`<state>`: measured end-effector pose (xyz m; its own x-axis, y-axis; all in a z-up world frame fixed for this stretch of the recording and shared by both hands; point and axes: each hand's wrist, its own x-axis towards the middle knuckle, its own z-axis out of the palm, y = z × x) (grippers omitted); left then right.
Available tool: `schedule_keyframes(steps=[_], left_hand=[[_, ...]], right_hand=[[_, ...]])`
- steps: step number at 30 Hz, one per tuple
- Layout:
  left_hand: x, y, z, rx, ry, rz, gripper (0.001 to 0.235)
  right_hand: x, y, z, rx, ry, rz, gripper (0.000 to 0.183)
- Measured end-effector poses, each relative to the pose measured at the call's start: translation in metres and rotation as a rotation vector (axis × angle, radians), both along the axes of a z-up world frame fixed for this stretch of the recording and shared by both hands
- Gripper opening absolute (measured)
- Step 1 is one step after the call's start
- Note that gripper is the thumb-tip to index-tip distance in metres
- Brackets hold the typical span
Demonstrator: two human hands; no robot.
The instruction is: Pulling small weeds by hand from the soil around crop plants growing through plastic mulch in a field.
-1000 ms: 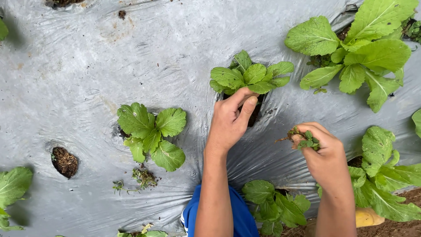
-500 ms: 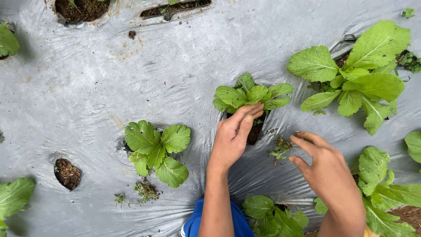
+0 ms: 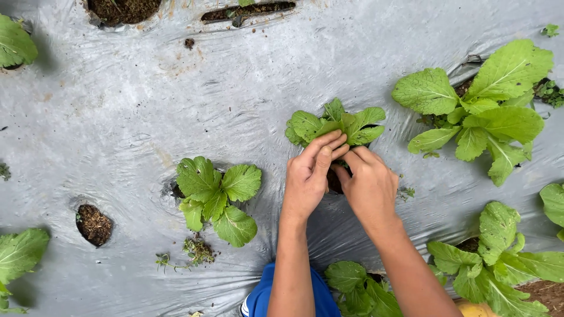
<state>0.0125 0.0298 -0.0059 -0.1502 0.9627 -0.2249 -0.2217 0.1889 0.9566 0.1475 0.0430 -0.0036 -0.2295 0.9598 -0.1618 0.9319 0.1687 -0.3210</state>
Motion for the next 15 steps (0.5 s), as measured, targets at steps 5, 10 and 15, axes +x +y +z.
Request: schedule_keyframes(steps=[5, 10, 15], left_hand=[[0.000, 0.002, 0.011, 0.018, 0.039, 0.012, 0.037], [-0.001, 0.003, 0.019, 0.034, 0.051, 0.018, 0.038], [0.000, 0.004, 0.025, 0.048, 0.081, 0.003, 0.038]], right_hand=[[0.007, -0.003, 0.003, -0.010, 0.088, -0.012, 0.009], [0.028, 0.003, 0.025, -0.015, 0.395, -0.186, 0.008], [0.048, 0.019, 0.009, 0.003, 0.408, -0.230, 0.006]])
